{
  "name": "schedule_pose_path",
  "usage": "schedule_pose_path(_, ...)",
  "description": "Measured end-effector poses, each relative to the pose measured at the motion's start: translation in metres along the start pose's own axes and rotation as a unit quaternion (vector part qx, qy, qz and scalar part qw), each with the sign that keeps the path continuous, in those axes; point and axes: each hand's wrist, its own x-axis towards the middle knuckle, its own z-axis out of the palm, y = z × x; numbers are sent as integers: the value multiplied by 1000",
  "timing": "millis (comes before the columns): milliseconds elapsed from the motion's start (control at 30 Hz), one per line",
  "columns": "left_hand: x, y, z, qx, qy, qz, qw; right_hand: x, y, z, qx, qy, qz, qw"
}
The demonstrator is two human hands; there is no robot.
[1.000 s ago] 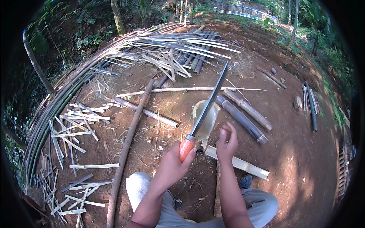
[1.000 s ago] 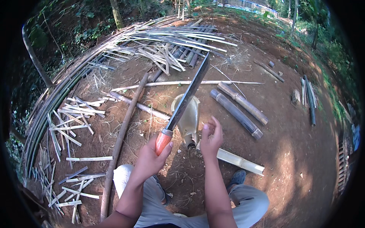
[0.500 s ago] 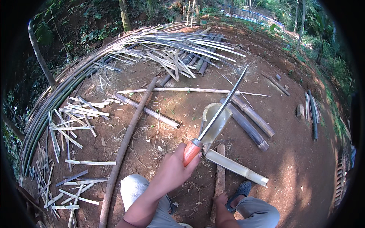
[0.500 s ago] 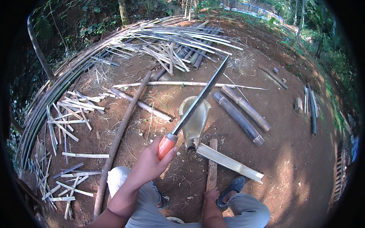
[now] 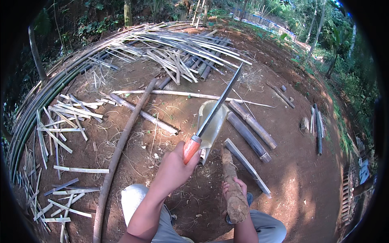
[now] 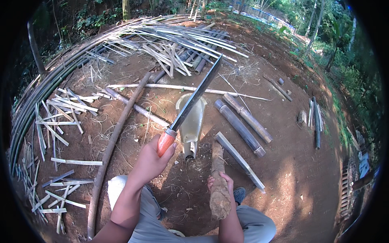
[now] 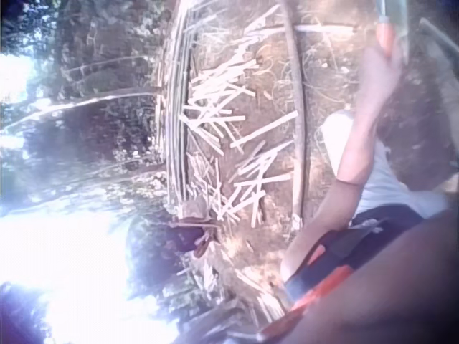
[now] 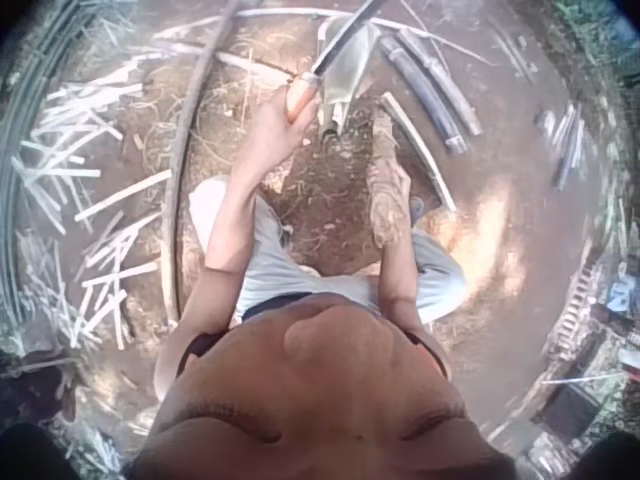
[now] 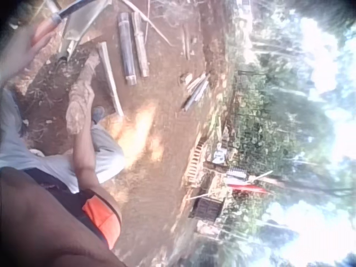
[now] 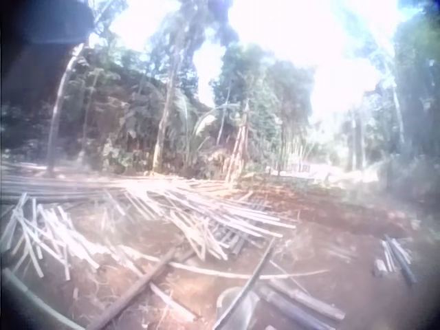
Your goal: The person uses a chisel and a wooden mallet to split bamboo sections into thin strips. They repeatedly position the chisel on the bamboo, strike it with the mallet, and separate the resulting pieces.
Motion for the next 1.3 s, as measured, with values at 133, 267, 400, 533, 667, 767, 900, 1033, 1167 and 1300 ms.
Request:
schedule_pose_path(133,2,-1,-13,-9,-3,10,1000,-64,42,36,-178,-43,10,983)
schedule_pose_path(267,1,3,-17,22,-21,3,1000,-136,83,110,-466,70,-201,858)
schedule_pose_path(400,2,5,-17,17,-8,44,999,-167,76,139,-631,88,-513,576)
schedule_pose_path(533,0,9,-15,19,-8,46,999,-207,67,221,-571,27,-767,292)
schedule_pose_path(667,-4,6,-17,40,-7,66,997,-250,56,278,-546,61,-820,159)
schedule_pose_path(767,-7,14,-15,50,-19,70,996,-239,54,286,-592,94,-766,232)
schedule_pose_path(900,-14,19,-15,61,-28,80,995,-164,29,241,-784,221,-498,298)
schedule_pose_path(1033,-3,6,12,86,-31,81,992,-174,33,241,-797,244,-461,305)
schedule_pose_path(1167,0,5,14,64,-27,102,992,-187,38,241,-791,265,-484,264)
schedule_pose_path(1300,-1,0,16,74,-25,93,993,-230,60,275,-657,128,-714,206)
